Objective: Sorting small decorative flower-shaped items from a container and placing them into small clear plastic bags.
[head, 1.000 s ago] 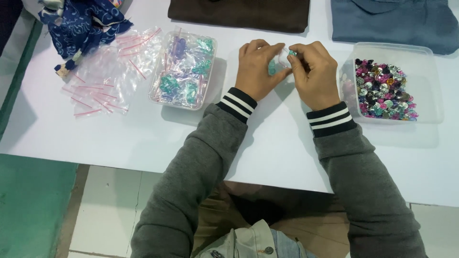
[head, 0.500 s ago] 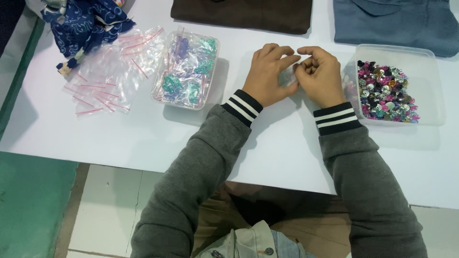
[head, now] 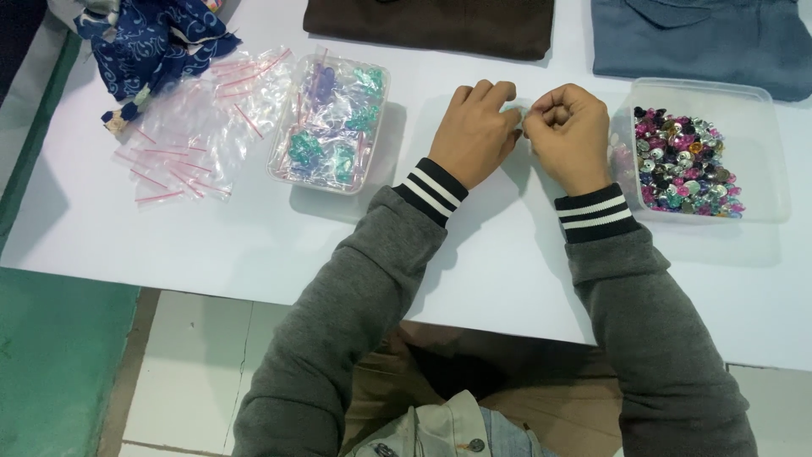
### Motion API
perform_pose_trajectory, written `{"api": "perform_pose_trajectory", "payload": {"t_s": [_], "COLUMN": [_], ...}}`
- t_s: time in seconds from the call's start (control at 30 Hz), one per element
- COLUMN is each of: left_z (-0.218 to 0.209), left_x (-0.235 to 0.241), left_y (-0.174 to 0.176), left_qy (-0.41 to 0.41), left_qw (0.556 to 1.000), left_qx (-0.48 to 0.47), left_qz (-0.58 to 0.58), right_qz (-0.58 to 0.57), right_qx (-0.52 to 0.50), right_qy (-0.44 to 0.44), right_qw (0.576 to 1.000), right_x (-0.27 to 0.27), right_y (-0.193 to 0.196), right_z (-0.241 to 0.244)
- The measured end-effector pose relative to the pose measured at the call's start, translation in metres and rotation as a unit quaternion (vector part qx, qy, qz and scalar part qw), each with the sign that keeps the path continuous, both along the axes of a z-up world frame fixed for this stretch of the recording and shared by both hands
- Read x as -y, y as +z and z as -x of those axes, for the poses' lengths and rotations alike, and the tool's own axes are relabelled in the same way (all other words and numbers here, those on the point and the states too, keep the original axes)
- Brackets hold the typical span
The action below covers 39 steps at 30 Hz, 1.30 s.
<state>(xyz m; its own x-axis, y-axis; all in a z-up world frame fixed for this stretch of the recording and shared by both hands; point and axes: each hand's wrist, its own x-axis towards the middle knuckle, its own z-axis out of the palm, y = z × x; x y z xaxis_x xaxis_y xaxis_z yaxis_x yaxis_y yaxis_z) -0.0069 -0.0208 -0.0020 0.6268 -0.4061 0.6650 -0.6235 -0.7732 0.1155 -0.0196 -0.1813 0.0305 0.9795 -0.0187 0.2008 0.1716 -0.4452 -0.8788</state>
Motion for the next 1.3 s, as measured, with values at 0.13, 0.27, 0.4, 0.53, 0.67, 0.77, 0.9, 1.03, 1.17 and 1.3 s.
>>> {"api": "perform_pose_trajectory", "payload": {"t_s": [0.13,0.27,0.4,0.53,0.67,0.77,0.9,1.03,1.17,1.3], "left_z": [0.003,-0.006,-0.003,-0.002,-0.003,-0.001,-0.001,-0.004,0.001,-0.004], "left_x": [0.011,0.003,-0.018,-0.015,-0.021,-0.023,-0.017,-0.018,-0.017,-0.021], "left_y": [-0.002,-0.022,-0.002,-0.002,-0.004,-0.001,0.002,0.0,-0.005,-0.001], "left_qy": [0.089,0.05,0.017,0.107,0.154,0.162,0.204,0.202,0.177,0.011], "left_qw": [0.993,0.994,0.919,0.931,0.93,0.923,0.92,0.925,0.937,0.961], "left_qx": [0.067,-0.056,-0.309,-0.281,-0.299,-0.326,-0.295,-0.274,-0.256,-0.201], "left_qz": [-0.033,0.083,0.244,0.206,0.146,0.124,0.157,0.168,0.162,0.188], "right_qz": [0.105,0.146,0.197,0.228,0.274,0.346,0.394,0.405,0.376,0.223], "right_qx": [0.041,0.024,-0.052,0.089,0.17,0.052,0.08,0.011,0.021,0.115], "right_qy": [0.002,0.082,0.155,0.046,0.156,0.209,0.154,0.192,0.197,0.195], "right_qw": [0.994,0.986,0.967,0.968,0.934,0.913,0.903,0.894,0.905,0.948], "right_x": [-0.001,-0.008,-0.012,-0.003,-0.012,-0.023,-0.018,-0.023,-0.022,-0.015], "right_y": [-0.003,0.013,0.02,0.006,0.003,0.014,-0.004,-0.002,0.012,0.02], "right_z": [0.007,0.016,0.023,0.014,0.012,0.024,0.016,0.018,0.025,0.016]}}
